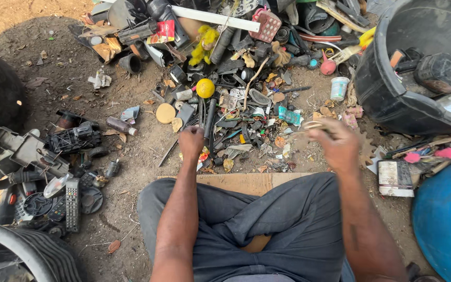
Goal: The person sits on a cardboard sheet and sorts through a pile of electronic waste and debris. They pick up various items such as plastic pieces, wires, and small components, inspect them, and place them into a nearby black bucket. The person handles items one at a time, occasionally moving debris aside to reach other objects.
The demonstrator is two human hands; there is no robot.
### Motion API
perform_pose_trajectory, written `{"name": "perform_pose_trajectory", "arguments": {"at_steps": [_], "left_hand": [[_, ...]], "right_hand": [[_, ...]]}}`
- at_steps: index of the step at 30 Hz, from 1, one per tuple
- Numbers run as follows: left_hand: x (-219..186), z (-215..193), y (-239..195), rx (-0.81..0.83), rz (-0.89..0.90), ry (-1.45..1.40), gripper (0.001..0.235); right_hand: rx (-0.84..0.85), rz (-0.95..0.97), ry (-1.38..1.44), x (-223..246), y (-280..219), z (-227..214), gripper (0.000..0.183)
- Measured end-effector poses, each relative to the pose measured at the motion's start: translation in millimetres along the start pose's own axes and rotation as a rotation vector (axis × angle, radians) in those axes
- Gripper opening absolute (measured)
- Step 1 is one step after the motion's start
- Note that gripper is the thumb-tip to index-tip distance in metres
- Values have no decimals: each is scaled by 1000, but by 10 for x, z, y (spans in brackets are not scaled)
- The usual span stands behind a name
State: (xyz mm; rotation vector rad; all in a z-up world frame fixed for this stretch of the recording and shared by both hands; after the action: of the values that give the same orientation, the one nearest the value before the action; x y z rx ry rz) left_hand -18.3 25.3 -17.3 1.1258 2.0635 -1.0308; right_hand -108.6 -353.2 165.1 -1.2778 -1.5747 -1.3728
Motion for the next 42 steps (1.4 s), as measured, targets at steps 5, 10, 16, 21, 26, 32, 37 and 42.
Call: {"name": "perform_pose_trajectory", "arguments": {"at_steps": [5, 10, 16, 21, 26, 32, 37, 42], "left_hand": [[201, 381, -46, 66, 102, 573, 31], [-51, 377, -230, 138, 16, 428, 31], [-306, 323, -765, 532, 249, -230, 23], [-122, 413, -1062, 752, 241, -302, 23], [80, -228, -507, 91, 258, -24, 36], [189, -1018, 127, -362, 158, -379, 31], [656, -1048, 416, -389, -98, -1238, 16], [935, -833, 749, -433, -180, -1520, 6]], "right_hand": [[-491, -141, -426, 775, -406, -1118, 15], [-798, -154, -401, 526, -933, -1396, 25], [19, 463, -368, -186, -704, 67, 65], [291, 558, 112, -833, -133, 1292, 30], [-79, 660, 256, -1257, -117, 1292, 17], [-16, 693, 135, -1329, -309, 952, 17], [915, 373, -777, -782, -115, 1565, 20], [894, -39, -653, 505, 463, 2635, 40]]}}
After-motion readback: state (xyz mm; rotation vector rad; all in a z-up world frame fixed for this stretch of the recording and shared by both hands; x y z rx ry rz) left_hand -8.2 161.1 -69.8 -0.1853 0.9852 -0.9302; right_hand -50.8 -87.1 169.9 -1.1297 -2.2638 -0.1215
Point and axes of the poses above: each hand's wrist, its own y-axis towards the middle knuckle, its own z-axis out of the palm, x = y × z, the point moved 1 cm from there along y, towards the middle knuckle, and after that the axes turned 2 degrees about y, right-handed, at the moved point
